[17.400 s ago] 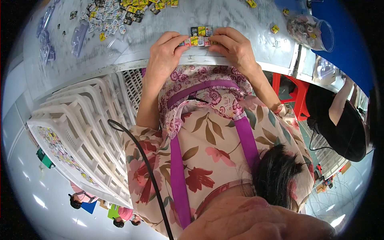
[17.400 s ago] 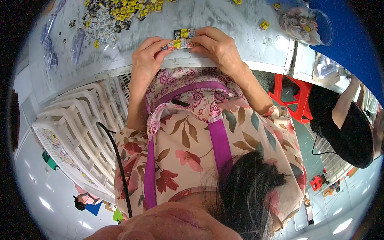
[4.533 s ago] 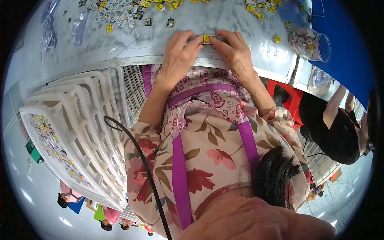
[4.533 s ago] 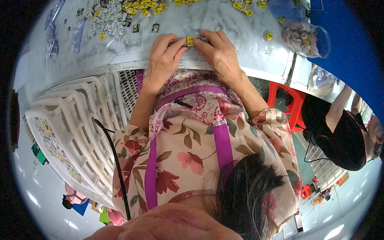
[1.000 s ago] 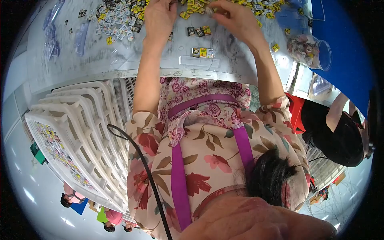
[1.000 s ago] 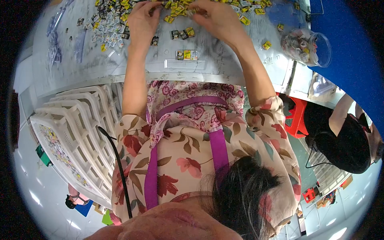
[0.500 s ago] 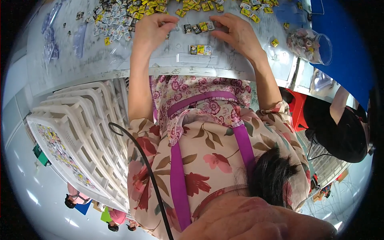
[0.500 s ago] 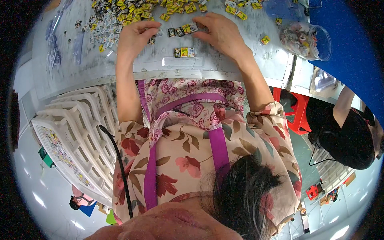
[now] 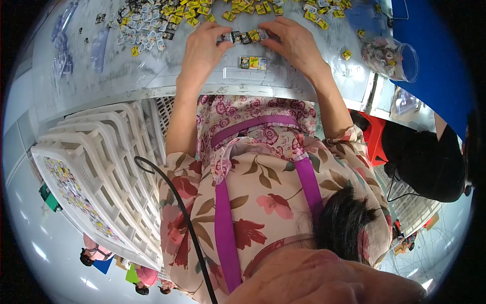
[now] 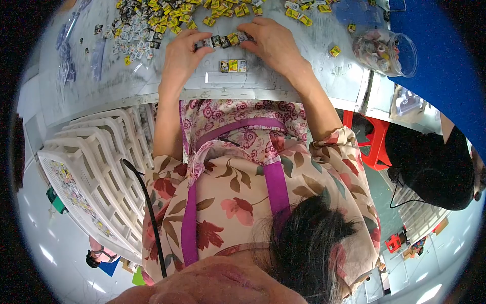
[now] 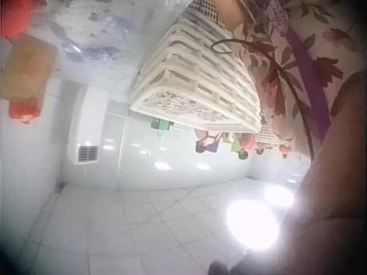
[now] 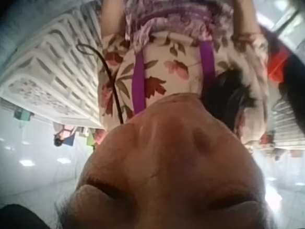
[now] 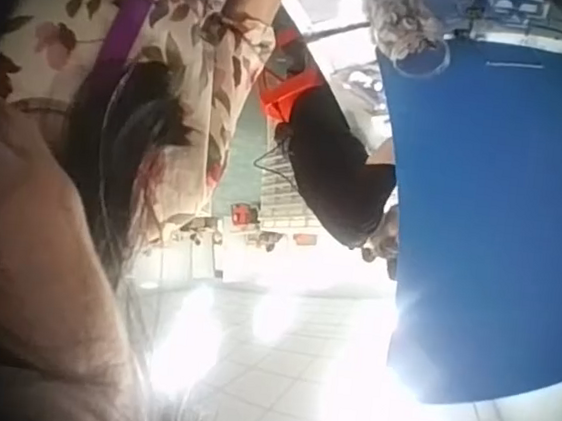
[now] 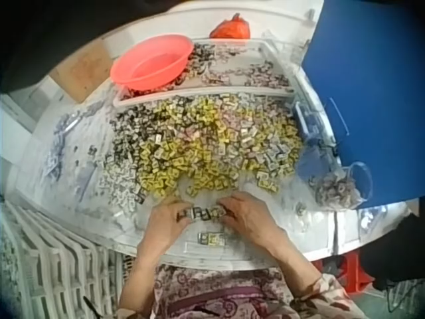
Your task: Assembling small toy components by placing them onto templates and then transferring the completed sets into a storage tray.
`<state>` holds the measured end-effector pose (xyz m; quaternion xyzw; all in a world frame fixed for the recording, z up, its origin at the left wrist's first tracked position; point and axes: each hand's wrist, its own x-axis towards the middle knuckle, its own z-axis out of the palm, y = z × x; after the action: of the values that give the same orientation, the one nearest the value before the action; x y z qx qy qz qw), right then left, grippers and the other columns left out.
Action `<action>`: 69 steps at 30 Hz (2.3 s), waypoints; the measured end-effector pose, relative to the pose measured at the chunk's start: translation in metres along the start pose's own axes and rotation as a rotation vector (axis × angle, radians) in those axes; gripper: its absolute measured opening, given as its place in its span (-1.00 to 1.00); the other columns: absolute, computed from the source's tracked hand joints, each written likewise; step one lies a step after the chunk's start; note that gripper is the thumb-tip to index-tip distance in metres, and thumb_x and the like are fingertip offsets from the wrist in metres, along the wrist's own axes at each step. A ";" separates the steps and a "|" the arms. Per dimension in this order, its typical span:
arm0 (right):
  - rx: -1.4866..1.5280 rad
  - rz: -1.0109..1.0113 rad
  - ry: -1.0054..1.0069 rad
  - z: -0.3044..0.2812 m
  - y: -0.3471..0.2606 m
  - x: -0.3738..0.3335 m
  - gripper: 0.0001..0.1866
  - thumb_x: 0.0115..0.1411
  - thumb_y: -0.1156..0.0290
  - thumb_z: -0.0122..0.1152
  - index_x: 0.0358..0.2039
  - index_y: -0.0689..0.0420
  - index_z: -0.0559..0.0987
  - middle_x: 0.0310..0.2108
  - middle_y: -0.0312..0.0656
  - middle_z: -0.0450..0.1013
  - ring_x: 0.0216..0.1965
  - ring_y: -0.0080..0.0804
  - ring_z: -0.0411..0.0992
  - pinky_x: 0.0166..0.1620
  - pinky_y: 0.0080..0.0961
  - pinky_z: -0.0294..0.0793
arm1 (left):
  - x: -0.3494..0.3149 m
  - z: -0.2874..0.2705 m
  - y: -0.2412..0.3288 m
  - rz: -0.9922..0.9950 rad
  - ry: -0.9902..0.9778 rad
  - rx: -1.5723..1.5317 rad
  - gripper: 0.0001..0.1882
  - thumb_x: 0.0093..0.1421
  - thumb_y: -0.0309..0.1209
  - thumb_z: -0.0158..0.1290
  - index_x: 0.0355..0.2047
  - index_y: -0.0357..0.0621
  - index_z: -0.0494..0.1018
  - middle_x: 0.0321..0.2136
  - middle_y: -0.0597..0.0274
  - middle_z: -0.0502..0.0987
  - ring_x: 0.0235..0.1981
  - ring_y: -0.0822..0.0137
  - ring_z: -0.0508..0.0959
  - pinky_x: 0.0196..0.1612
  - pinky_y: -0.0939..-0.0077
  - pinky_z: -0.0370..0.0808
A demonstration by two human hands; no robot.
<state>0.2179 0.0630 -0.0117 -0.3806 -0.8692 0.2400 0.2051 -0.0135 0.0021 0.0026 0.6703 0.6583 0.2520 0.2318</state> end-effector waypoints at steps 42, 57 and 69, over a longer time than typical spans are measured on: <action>-0.376 -0.135 0.339 -0.037 0.048 0.081 -0.87 0.09 0.48 0.26 -0.31 0.14 0.61 -0.35 -0.16 0.51 -0.30 -0.14 0.50 -0.26 -0.23 0.52 | 0.002 -0.005 0.013 0.018 -0.089 0.076 -0.63 0.00 -0.45 0.29 -0.12 -0.16 0.61 -0.19 0.05 0.57 -0.16 0.03 0.56 -0.05 0.23 0.49; 0.398 0.249 0.093 -0.022 0.022 0.003 -0.75 0.22 0.39 0.27 -0.09 0.10 0.66 -0.35 -0.26 0.59 -0.43 -0.51 0.48 -0.32 -0.58 0.44 | -0.006 -0.011 0.001 -0.032 0.002 0.027 -0.68 0.02 -0.50 0.27 -0.17 -0.21 0.60 -0.21 0.03 0.57 -0.27 0.00 0.59 -0.17 0.28 0.53; 0.155 0.107 0.146 -0.018 0.011 -0.017 -0.76 0.21 0.41 0.26 -0.11 0.12 0.65 -0.32 -0.21 0.50 -0.34 -0.31 0.47 -0.26 -0.46 0.45 | -0.016 -0.014 -0.006 -0.149 0.086 -0.006 -0.77 0.05 -0.52 0.24 -0.23 -0.26 0.61 -0.31 0.05 0.59 -0.39 0.16 0.64 -0.27 0.38 0.56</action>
<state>0.2445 0.0610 -0.0062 -0.4258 -0.8092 0.2888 0.2838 -0.0270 -0.0142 0.0090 0.6073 0.7149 0.2647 0.2237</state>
